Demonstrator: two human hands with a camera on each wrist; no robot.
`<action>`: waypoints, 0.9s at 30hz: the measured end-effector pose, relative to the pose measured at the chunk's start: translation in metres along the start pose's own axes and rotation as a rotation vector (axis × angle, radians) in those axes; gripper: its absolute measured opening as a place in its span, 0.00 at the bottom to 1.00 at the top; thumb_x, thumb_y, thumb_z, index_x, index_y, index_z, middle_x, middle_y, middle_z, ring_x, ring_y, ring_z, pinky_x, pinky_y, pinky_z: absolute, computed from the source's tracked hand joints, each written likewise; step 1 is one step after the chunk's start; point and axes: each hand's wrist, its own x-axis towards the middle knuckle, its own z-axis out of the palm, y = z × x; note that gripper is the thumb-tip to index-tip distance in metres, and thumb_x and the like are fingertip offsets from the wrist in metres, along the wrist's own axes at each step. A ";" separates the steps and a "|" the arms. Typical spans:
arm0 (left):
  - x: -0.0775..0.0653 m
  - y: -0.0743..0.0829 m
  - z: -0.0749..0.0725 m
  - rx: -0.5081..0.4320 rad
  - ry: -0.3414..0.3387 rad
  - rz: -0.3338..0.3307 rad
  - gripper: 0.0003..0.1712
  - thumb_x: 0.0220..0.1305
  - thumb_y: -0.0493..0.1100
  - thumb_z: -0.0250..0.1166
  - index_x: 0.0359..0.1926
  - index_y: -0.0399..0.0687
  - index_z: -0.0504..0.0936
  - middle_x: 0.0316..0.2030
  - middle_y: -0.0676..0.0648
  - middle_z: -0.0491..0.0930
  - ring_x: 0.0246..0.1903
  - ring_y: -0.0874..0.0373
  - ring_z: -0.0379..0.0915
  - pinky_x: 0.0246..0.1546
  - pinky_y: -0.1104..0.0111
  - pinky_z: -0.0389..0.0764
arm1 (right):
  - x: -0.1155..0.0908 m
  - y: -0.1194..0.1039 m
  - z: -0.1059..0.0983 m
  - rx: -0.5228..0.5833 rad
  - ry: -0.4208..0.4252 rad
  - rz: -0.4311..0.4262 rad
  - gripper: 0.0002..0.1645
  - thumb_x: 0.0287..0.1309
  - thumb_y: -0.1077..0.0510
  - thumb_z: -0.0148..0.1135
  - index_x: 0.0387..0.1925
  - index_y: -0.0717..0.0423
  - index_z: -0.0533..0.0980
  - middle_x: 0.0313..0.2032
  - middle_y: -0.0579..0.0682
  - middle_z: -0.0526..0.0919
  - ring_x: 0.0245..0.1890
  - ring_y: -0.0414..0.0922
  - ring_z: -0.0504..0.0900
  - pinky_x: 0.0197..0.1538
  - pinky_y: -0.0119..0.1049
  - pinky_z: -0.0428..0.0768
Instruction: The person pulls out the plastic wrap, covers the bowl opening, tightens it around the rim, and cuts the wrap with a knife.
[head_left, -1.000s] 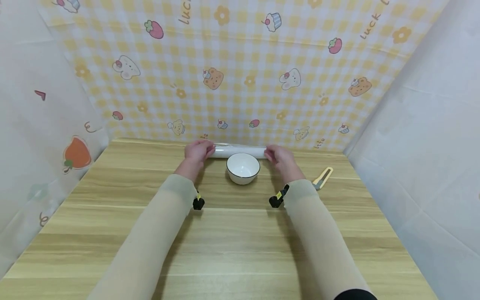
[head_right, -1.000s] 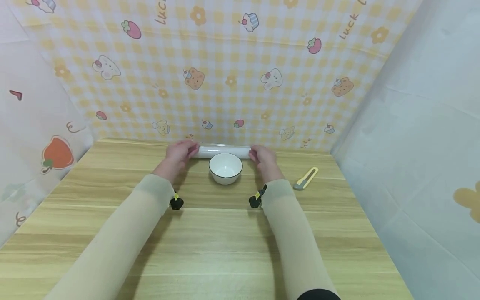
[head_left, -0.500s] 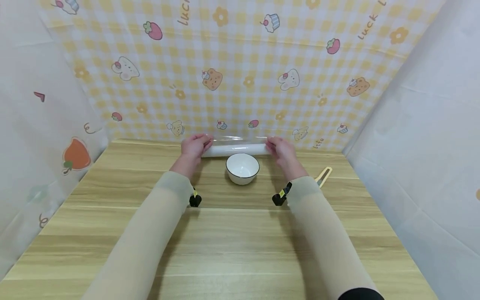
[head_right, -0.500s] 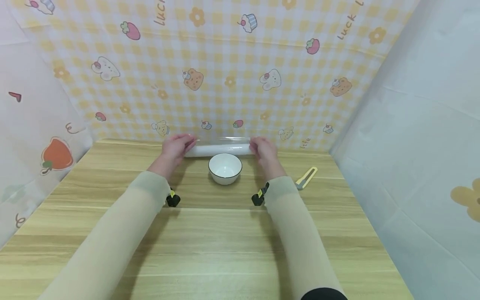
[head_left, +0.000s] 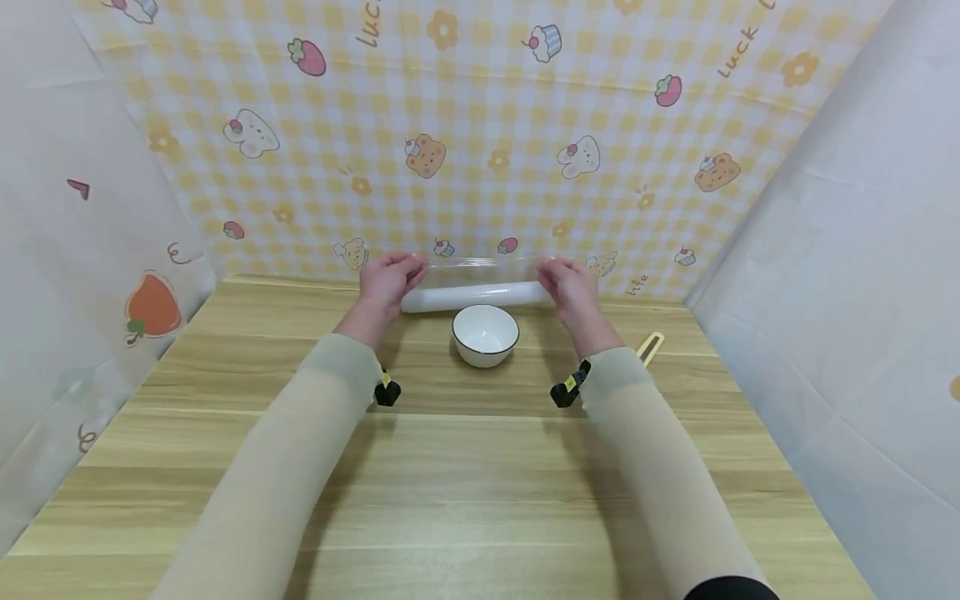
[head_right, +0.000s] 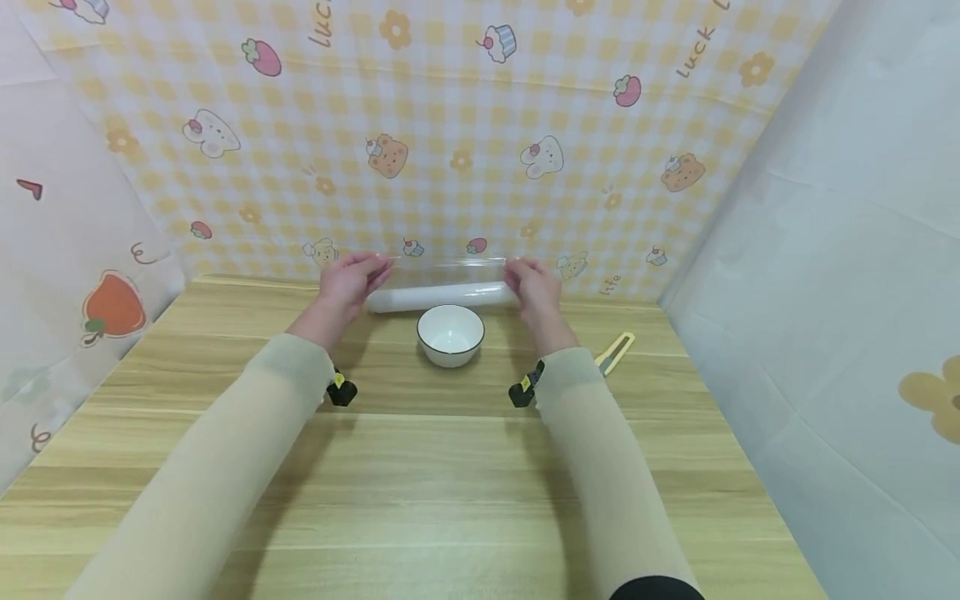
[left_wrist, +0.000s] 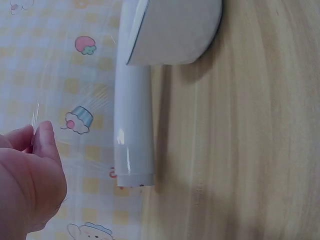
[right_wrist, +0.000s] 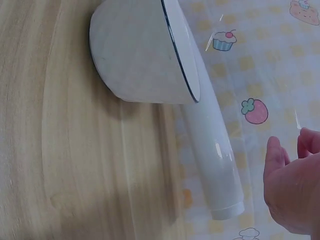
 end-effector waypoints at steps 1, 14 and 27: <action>-0.001 0.001 0.001 -0.003 0.000 0.003 0.04 0.75 0.30 0.69 0.44 0.41 0.83 0.42 0.47 0.87 0.62 0.47 0.87 0.63 0.65 0.86 | 0.000 -0.001 0.000 0.000 0.004 -0.005 0.05 0.75 0.67 0.66 0.47 0.60 0.79 0.45 0.48 0.87 0.47 0.42 0.88 0.75 0.41 0.80; -0.005 0.020 0.009 -0.021 -0.005 0.017 0.06 0.73 0.32 0.72 0.48 0.40 0.86 0.44 0.46 0.87 0.64 0.48 0.86 0.65 0.65 0.85 | -0.003 -0.015 0.004 0.038 -0.010 -0.055 0.11 0.73 0.66 0.69 0.32 0.54 0.78 0.44 0.48 0.87 0.51 0.45 0.88 0.76 0.43 0.79; -0.005 0.031 0.016 -0.049 -0.025 0.064 0.03 0.73 0.31 0.71 0.43 0.40 0.85 0.44 0.45 0.86 0.42 0.59 0.90 0.53 0.72 0.89 | -0.004 -0.020 0.005 0.066 -0.003 -0.049 0.12 0.73 0.66 0.69 0.31 0.52 0.80 0.44 0.48 0.88 0.51 0.45 0.87 0.73 0.40 0.82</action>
